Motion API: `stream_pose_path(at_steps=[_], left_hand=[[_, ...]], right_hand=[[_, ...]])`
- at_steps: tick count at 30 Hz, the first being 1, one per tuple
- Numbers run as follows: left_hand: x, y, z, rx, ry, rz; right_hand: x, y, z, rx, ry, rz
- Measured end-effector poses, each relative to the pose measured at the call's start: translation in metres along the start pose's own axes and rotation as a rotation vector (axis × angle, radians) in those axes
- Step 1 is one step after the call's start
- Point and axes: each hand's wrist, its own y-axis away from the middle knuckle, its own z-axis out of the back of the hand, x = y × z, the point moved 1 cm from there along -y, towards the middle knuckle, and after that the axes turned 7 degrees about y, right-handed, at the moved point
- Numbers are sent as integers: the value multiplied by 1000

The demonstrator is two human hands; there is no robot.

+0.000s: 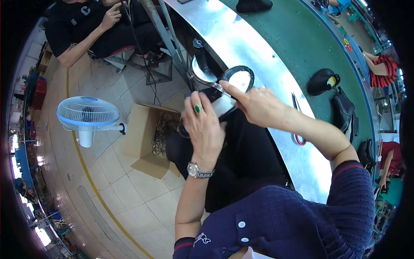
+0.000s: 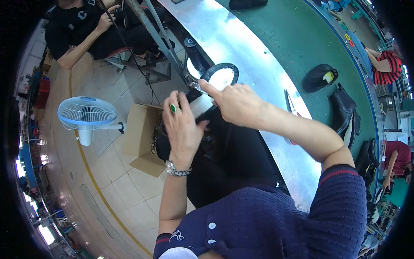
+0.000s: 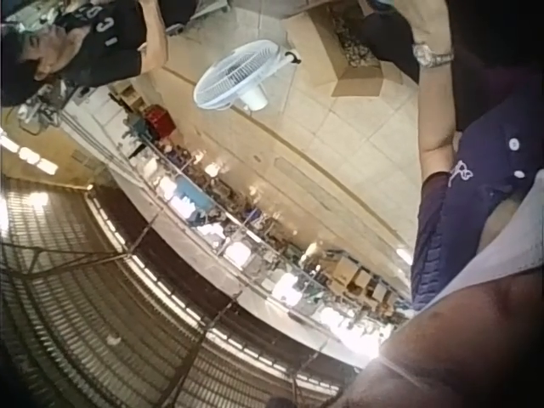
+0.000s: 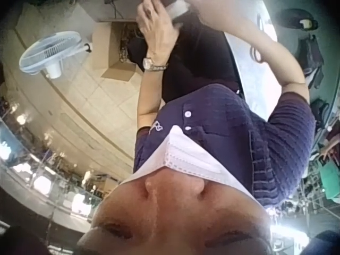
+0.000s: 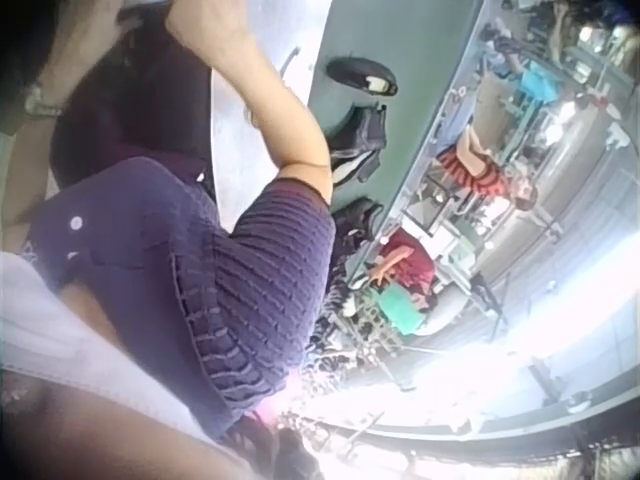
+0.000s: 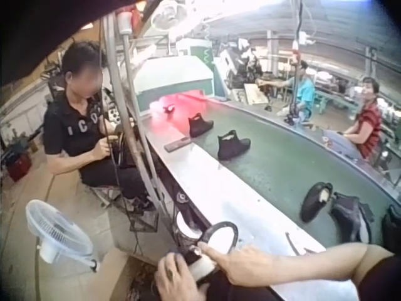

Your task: Manufacturing shoes by trimming excess material and assembling components.

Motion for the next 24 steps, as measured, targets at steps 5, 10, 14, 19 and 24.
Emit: stream_pose_path(at_steps=[5, 10, 14, 19, 24], left_hand=[[18, 19, -21, -40, -44, -132], [24, 29, -35, -133, -186, -230], [28, 33, -37, -181, -204, -269], [31, 26, -24, -192, 7, -230], [33, 38, 10, -32, -34, -24]], right_hand=[[25, 4, 16, -213, -88, 28], [26, 0, 4, 30, 31, -22], [42, 3, 12, -110, -90, 3], [33, -4, -3, 46, 58, 56], [52, 3, 0, -205, -213, 20]])
